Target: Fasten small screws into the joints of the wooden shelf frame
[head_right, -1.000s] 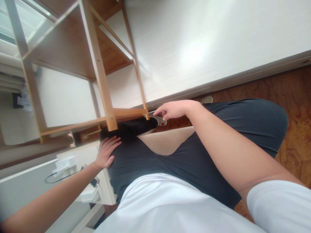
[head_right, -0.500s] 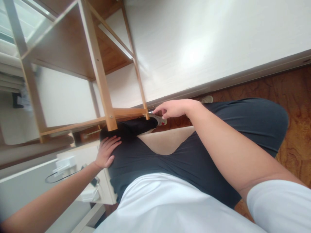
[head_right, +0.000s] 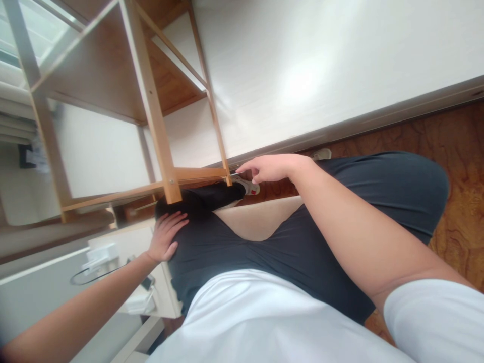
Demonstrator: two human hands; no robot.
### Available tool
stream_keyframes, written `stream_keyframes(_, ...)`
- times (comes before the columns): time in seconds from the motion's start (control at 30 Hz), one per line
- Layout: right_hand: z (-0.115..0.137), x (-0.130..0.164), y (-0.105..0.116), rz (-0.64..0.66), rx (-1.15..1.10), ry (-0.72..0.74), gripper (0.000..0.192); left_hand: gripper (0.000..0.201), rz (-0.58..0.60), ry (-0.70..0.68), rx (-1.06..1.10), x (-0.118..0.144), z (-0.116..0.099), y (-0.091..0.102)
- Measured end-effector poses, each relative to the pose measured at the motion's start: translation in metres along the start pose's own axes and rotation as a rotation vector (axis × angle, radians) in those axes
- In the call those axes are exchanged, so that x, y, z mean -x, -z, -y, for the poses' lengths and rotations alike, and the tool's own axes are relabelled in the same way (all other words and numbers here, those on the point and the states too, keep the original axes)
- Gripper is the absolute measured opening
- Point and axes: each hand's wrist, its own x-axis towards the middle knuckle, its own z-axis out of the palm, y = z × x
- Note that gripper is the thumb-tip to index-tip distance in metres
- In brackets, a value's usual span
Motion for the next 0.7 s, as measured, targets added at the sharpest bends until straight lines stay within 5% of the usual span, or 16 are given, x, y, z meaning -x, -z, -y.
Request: stream_keyframes(0.7,-0.0047,-0.0029,-0.0015,-0.039,0.000,-0.035,0.074,0.067,0.002,0.010,0.000,0.0018,0.0014,-0.0016)
